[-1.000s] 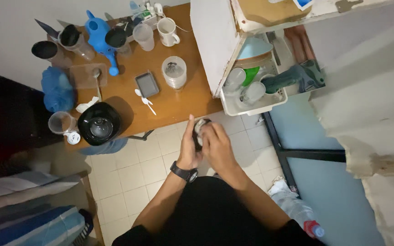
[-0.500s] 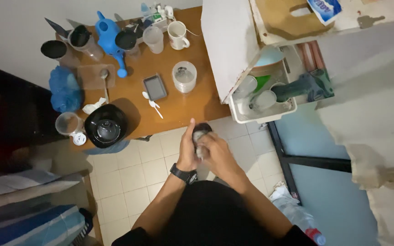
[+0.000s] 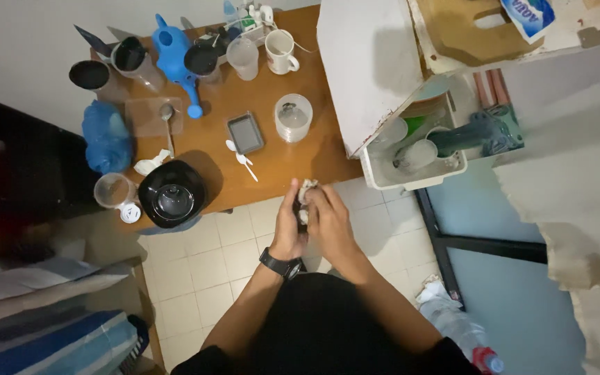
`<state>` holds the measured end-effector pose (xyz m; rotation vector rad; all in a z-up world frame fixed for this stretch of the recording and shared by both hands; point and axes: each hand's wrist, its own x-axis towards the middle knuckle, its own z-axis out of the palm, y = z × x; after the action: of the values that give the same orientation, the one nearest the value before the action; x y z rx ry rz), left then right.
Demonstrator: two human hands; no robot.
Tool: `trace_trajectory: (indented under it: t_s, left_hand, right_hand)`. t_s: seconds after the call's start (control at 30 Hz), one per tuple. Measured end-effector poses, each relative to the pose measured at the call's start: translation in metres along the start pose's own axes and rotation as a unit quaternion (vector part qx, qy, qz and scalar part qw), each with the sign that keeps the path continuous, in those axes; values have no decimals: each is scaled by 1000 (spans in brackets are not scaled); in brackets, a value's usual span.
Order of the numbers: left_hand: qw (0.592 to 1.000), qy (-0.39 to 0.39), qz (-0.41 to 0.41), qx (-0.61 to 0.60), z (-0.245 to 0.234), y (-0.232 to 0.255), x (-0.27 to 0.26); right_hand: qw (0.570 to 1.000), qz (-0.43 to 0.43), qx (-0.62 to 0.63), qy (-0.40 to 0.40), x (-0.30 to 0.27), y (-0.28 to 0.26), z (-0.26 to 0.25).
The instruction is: Cleaning a small black object with a white cloth
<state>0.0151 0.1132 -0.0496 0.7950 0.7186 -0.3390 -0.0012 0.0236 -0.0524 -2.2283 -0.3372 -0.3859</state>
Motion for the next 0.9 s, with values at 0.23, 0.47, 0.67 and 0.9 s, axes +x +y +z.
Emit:
trace_trajectory:
  t_s: [0.23, 0.47, 0.67, 0.9]
  left_hand:
    - [996, -50, 3, -68, -15, 13, 5]
    - [991, -128, 30, 15, -23, 13, 2]
    - [977, -190, 87, 32, -41, 1, 2]
    - [979, -167, 120, -12, -41, -19, 16]
  right_hand:
    - [982, -11, 169, -79, -7, -16, -17]
    - [894, 248, 372, -8, -21, 21, -36]
    - [891, 250, 370, 81, -11, 39, -51]
    - [972, -20, 227, 59, 22, -19, -77]
